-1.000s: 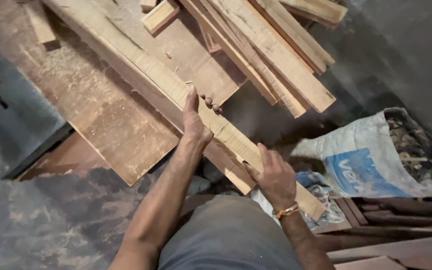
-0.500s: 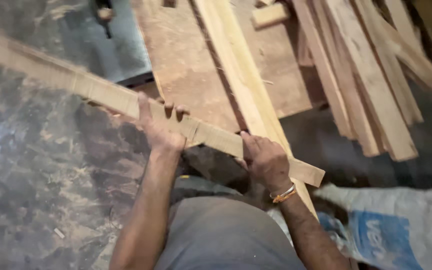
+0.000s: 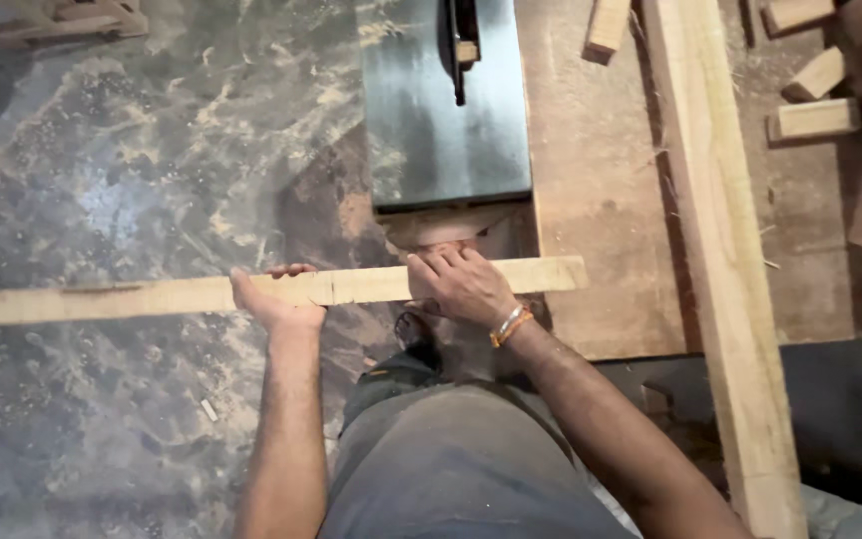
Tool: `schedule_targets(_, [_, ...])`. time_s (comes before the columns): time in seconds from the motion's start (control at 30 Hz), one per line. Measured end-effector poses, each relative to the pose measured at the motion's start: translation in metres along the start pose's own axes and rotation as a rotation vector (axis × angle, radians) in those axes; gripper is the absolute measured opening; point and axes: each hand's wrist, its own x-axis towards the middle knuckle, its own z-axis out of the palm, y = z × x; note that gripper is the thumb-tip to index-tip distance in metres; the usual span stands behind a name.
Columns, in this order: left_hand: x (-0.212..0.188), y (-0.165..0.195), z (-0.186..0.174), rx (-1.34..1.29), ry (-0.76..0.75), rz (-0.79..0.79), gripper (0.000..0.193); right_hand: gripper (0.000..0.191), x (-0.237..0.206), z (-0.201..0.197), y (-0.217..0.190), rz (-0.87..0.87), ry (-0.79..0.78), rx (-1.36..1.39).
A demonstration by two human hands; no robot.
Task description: The person picks up long wooden strips from a pile on the workbench, positions each strip across the table saw blade to cut it, and stacks the cut pieces back on the bench. They handle the strips one at a time and gather finished pieces into a bundle.
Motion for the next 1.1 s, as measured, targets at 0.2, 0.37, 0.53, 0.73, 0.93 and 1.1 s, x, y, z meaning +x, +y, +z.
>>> schedule_targets(0.2, [0.062,0.054,0.025,-0.013,0.115,0.029,0.060,0.069,0.096,0.002,-0.009,0.161,-0.087,0.139])
schedule_targets(0.37, [0.120,0.050,0.054,-0.076,0.122,0.031,0.061,0.063,0.138,0.019,0.009,0.256,0.006,0.023])
schedule_targets(0.53, [0.171,0.064,0.091,-0.005,0.183,-0.013,0.056,0.061,0.187,0.021,0.028,0.342,-0.002,0.031])
schedule_targets(0.73, [0.218,0.076,0.132,0.077,0.274,-0.159,0.061,0.057,0.238,0.021,0.049,0.429,-0.078,0.181])
schedule_targets(0.93, [0.273,0.100,0.172,0.139,0.311,-0.168,0.061,0.051,0.307,0.042,0.072,0.487,-0.069,0.176])
schedule_targets(1.1, [0.307,0.117,0.197,0.153,0.294,-0.244,0.065,0.054,0.346,0.059,0.084,0.524,-0.062,0.178])
